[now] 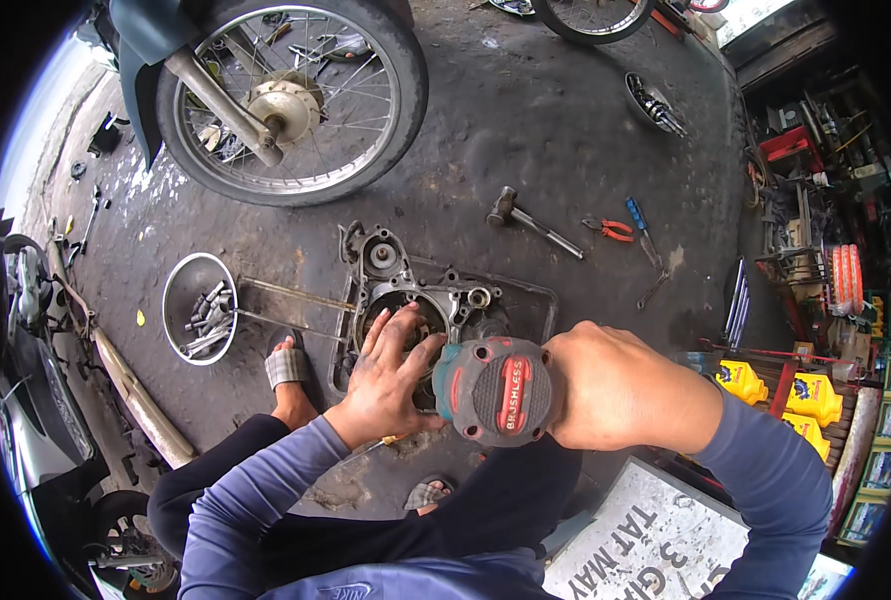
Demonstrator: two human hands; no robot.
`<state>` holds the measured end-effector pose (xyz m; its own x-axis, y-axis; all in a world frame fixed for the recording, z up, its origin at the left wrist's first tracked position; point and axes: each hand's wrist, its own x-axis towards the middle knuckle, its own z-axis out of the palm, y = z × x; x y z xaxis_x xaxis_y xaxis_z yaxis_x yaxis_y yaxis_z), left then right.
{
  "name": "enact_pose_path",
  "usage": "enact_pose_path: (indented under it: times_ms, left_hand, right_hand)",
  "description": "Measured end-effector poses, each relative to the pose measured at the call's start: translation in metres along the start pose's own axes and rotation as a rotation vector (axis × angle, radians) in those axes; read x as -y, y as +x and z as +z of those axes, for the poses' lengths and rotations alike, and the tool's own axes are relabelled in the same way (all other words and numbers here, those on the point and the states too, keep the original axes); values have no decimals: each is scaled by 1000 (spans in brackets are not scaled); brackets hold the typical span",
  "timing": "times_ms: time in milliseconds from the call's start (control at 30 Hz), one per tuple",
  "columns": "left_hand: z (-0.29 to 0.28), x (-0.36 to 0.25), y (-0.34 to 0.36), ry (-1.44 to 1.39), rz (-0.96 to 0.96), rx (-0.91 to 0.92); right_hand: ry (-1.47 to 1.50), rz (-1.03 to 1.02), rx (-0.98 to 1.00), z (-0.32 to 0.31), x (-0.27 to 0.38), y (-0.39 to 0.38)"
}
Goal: Repairing and assembling parts of a motorcycle engine using power tools and hand tools.
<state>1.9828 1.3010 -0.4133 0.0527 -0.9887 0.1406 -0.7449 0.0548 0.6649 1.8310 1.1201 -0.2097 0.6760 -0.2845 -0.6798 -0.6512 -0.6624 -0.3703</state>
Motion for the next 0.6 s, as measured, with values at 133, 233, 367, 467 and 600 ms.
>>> enact_pose_path:
  times_ms: [133, 233, 367, 467, 600]
  left_hand:
    - [-14, 2, 11, -78, 8, -8]
    - [-24, 15, 26, -92, 108, 129]
    - [-28, 12, 40, 81, 250, 281]
    - [-29, 14, 45, 69, 279, 324]
    - [-39, 0, 63, -30, 340, 385]
  right_hand:
    - [35, -41, -28, 5, -10, 2]
    - [47, -64, -41, 3, -9, 4]
    - [15, -96, -61, 2, -8, 4]
    - [99, -129, -101, 1, -11, -4]
    - [218, -64, -68, -2, -48, -25]
